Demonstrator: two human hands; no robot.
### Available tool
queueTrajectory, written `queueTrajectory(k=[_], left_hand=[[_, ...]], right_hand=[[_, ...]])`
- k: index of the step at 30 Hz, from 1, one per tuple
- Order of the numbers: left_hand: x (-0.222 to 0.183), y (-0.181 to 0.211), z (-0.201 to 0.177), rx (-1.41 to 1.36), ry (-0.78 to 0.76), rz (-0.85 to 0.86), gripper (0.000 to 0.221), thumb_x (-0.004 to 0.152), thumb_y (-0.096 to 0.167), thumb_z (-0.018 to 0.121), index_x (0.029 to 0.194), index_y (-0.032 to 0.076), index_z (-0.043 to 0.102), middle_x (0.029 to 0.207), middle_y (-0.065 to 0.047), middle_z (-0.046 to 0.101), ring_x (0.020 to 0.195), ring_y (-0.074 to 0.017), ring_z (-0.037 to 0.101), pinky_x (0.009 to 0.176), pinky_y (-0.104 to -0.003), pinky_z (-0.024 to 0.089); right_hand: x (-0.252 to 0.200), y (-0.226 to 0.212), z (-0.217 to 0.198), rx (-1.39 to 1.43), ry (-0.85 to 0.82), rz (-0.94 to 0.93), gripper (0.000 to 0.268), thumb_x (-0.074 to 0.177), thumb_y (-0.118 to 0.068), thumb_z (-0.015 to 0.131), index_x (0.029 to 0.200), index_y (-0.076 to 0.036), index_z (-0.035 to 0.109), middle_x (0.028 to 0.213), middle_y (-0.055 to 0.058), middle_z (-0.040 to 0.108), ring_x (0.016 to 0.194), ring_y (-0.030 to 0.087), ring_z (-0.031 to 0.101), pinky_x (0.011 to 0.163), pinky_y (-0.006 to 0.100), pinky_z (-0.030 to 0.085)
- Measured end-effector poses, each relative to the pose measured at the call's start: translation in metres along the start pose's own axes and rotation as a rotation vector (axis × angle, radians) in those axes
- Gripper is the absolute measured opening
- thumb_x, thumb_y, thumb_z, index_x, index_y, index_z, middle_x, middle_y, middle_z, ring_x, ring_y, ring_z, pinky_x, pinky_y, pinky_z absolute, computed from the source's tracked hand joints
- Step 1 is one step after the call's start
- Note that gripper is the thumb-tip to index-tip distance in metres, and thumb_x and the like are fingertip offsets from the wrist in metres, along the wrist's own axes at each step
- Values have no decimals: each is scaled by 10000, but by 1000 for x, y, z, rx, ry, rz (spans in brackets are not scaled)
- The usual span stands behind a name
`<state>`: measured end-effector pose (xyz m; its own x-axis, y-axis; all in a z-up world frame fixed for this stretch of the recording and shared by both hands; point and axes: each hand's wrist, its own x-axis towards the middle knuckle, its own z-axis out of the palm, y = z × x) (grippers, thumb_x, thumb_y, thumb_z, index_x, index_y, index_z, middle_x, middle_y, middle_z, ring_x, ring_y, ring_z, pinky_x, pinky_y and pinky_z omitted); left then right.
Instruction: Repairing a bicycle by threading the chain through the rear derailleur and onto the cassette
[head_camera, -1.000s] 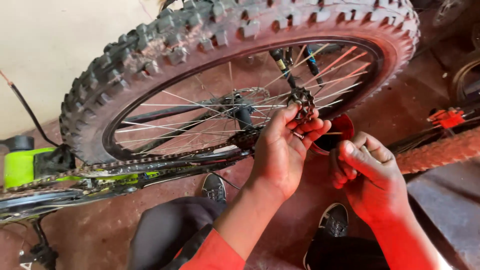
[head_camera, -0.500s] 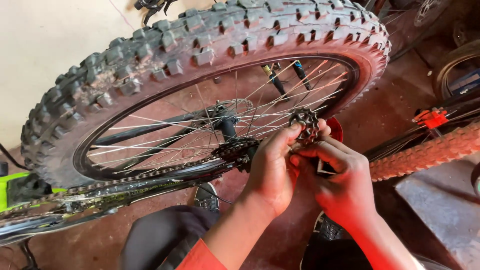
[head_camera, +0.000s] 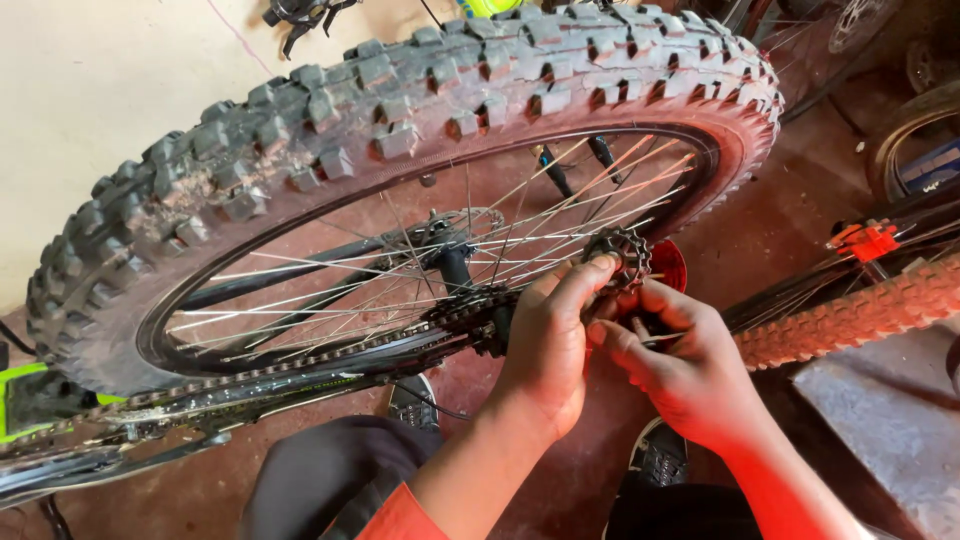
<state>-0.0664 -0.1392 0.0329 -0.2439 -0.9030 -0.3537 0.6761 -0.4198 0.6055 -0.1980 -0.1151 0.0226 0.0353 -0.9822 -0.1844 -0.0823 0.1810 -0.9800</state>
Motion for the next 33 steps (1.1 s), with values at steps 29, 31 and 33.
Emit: queueTrajectory(k=[29,31,33], left_hand=[[-13,56,9,489,190,-167,249,749,167,678,817,-72,660,670,-129,613,484,-164,524,399,-266,409],[-13,56,11,501,200,-202,239,749,175,675,816,-53,644,646,-113,581,499,-155,510,405,-270,406],[-14,58,13,504,228,-233,236,738,194,672,771,-39,654,649,-100,563,472,-134,449,386,-274,385]], right_hand=[[-3,-34,8,-569,186,-639,511,618,90,727,1118,-16,705,910,61,544,740,167,521,663,256,425],[-3,-32,7,-589,164,-695,512,586,126,674,1076,-14,718,910,59,562,736,171,533,650,254,433],[-3,-30,6,-640,184,-762,374,650,85,732,1015,3,728,906,72,557,696,180,521,613,272,422]])
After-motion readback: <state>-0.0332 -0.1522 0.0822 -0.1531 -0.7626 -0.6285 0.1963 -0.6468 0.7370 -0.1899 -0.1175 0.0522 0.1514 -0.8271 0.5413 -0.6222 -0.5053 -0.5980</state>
